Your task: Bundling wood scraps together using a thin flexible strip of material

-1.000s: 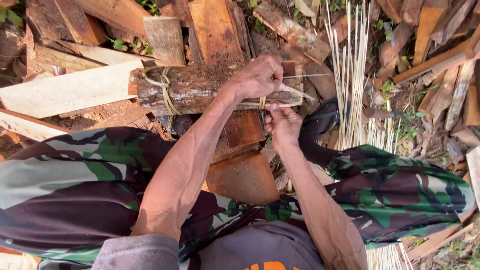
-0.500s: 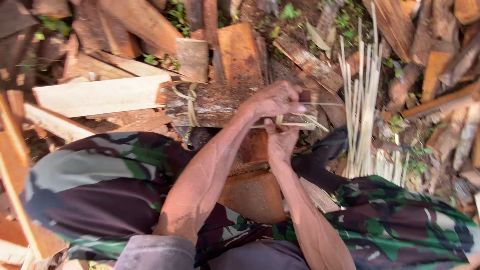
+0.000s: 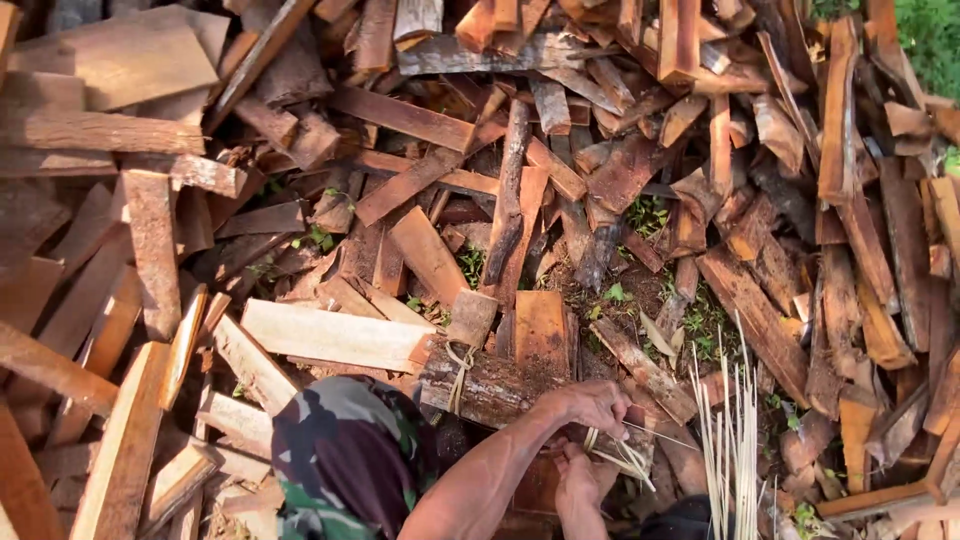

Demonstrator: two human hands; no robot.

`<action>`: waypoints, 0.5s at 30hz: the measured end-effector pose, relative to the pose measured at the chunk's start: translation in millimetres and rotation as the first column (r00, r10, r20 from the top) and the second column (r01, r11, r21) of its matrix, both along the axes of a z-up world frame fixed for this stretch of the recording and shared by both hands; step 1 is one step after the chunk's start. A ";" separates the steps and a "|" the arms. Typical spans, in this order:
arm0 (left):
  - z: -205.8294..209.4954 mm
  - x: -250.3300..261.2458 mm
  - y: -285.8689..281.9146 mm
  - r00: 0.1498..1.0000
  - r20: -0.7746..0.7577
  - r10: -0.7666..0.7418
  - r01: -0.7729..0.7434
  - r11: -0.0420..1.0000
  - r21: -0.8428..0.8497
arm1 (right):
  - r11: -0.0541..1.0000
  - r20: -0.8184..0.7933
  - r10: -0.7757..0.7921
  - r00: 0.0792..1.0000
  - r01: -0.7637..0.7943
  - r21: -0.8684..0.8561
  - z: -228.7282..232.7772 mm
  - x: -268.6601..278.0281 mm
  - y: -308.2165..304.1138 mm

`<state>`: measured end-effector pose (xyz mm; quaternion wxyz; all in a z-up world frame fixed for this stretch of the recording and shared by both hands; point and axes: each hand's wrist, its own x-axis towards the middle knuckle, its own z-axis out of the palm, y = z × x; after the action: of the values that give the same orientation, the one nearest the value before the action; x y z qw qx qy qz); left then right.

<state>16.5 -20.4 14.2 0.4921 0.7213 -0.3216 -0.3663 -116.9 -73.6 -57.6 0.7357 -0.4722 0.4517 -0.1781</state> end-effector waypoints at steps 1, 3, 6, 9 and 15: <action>-8.3 2.1 -2.5 0.998 0.062 -0.034 0.032 0.999 0.028 | 0.999 0.014 0.005 1.000 -0.006 0.046 37.1 -6.6 11.1; -10.2 4.3 0.2 0.990 0.120 -0.073 0.067 0.997 0.050 | 0.996 0.023 0.005 1.000 -0.006 0.084 40.1 -15.6 9.9; -5.0 -1.4 12.7 0.998 0.045 -0.050 0.049 0.999 0.004 | 0.993 0.211 -0.015 0.977 -0.011 0.122 -31.6 -33.6 -13.3; -8.3 -10.4 2.5 0.970 0.224 -0.096 0.106 0.994 -0.030 | 0.927 0.009 0.112 0.994 -0.108 0.359 15.5 -41.8 -7.1; -42.6 -23.5 -0.5 0.336 -0.941 -0.034 -0.427 0.885 -0.185 | 0.819 -0.070 0.538 0.840 -0.501 0.279 78.1 -69.4 42.8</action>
<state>-7.1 -20.8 -28.4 0.7638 0.3035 0.0368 -0.5684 -186.3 -30.8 20.6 0.7748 -0.4928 0.3765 0.1229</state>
